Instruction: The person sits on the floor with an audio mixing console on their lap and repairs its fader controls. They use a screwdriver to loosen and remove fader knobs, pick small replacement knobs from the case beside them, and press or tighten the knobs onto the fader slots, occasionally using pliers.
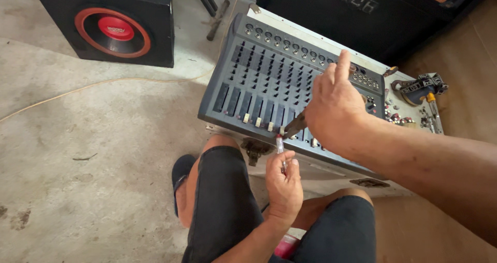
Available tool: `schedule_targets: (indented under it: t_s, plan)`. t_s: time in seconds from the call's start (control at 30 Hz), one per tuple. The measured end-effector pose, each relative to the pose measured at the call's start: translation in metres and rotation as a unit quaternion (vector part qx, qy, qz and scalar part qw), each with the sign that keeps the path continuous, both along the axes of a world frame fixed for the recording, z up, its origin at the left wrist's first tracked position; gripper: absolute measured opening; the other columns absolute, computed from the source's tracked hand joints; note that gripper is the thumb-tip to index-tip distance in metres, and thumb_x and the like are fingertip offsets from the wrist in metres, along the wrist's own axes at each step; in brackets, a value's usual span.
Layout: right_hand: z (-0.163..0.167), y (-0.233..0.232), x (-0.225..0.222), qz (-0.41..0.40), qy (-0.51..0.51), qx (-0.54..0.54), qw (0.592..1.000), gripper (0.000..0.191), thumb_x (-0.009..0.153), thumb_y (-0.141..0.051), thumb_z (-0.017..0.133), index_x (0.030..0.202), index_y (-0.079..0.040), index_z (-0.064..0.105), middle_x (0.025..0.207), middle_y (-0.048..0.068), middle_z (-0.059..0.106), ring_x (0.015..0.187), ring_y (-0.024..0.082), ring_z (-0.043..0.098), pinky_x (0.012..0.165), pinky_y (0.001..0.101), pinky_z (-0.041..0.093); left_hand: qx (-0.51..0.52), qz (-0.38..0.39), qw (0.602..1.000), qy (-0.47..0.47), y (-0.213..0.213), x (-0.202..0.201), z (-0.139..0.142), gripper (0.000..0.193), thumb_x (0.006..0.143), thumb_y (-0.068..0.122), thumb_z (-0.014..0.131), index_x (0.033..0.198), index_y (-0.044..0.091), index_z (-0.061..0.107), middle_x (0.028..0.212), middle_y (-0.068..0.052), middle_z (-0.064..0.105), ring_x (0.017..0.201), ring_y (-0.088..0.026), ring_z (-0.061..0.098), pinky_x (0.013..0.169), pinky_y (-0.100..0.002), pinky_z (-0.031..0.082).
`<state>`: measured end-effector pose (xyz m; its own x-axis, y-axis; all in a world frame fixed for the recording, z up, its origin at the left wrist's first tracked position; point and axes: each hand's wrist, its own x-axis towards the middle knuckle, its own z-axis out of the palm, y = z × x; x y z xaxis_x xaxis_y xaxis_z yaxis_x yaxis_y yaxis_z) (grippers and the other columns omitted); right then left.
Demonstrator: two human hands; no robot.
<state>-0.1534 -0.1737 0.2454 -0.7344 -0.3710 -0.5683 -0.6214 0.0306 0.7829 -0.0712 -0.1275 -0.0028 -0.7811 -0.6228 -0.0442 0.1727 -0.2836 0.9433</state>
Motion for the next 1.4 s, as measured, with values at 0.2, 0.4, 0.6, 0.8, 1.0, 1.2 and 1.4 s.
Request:
schedule_targets:
  t_s: [0.2,0.4,0.6,0.8,1.0,1.2,1.4]
  plan:
    - [-0.001,-0.012,0.009,-0.016,-0.015,0.044,0.999,0.052,0.087,-0.028,0.075,0.131,-0.002,0.066,0.136,0.032,0.052,0.127,0.053,0.047,0.102,0.0848,0.016,0.004,0.004,1.0,0.015,-0.002,0.0,0.0,0.018,0.097,0.006,0.063,0.114,0.003,0.067,0.11,-0.007,0.061,0.084,-0.013,0.06,0.075,-0.028,0.053]
    - [-0.003,-0.011,0.016,0.03,0.025,0.028,0.999,0.04,0.091,-0.028,0.068,0.122,-0.002,0.072,0.122,0.028,0.061,0.113,0.049,0.056,0.09,0.0753,0.033,-0.006,0.008,1.0,-0.005,-0.004,0.003,0.0,0.018,0.096,0.007,0.064,0.113,0.003,0.067,0.111,-0.007,0.063,0.086,-0.014,0.061,0.077,-0.028,0.053]
    - [0.003,-0.009,0.014,-0.021,0.007,0.034,0.999,0.036,0.091,-0.028,0.07,0.119,-0.005,0.073,0.114,0.018,0.064,0.11,0.043,0.058,0.088,0.0676,0.037,-0.01,0.017,1.0,0.013,0.001,0.002,-0.002,0.018,0.096,0.006,0.064,0.113,0.003,0.068,0.111,-0.007,0.063,0.089,-0.014,0.063,0.079,-0.028,0.053]
    - [0.018,-0.004,0.013,-0.01,0.011,0.021,1.0,0.033,0.091,-0.027,0.072,0.118,-0.008,0.074,0.116,0.017,0.064,0.111,0.04,0.059,0.09,0.0681,0.038,0.03,0.006,0.999,0.018,0.007,-0.003,-0.003,0.017,0.096,0.005,0.063,0.112,0.002,0.067,0.11,-0.006,0.061,0.083,-0.012,0.061,0.072,-0.026,0.055]
    - [0.036,0.016,-0.008,-0.041,0.02,0.001,0.999,0.04,0.094,-0.034,0.07,0.133,-0.038,0.066,0.118,0.008,0.066,0.114,0.033,0.06,0.095,0.0645,0.039,0.101,-0.021,0.994,0.024,0.005,-0.005,0.007,0.017,0.098,0.009,0.062,0.113,0.003,0.066,0.104,-0.004,0.061,0.068,-0.007,0.06,0.057,-0.022,0.057]
    - [0.024,0.072,-0.016,0.036,0.036,-0.168,0.984,0.042,0.1,-0.031,0.055,0.134,-0.055,0.061,0.119,0.0,0.063,0.112,0.029,0.06,0.091,0.054,0.045,0.171,-0.041,0.984,0.037,-0.02,-0.015,0.032,0.023,0.099,0.017,0.065,0.113,0.0,0.071,0.072,-0.003,0.06,0.056,-0.007,0.056,0.051,-0.023,0.048]
    - [-0.023,0.143,-0.011,0.059,0.049,-0.4,0.913,0.028,0.09,-0.033,0.059,0.113,-0.028,0.074,0.125,0.001,0.06,0.113,0.024,0.058,0.095,0.0518,0.045,0.2,-0.039,0.979,-0.013,-0.034,-0.036,0.056,0.031,0.098,0.027,0.065,0.111,0.0,0.072,0.076,0.0,0.062,0.06,-0.006,0.057,0.051,-0.024,0.054]
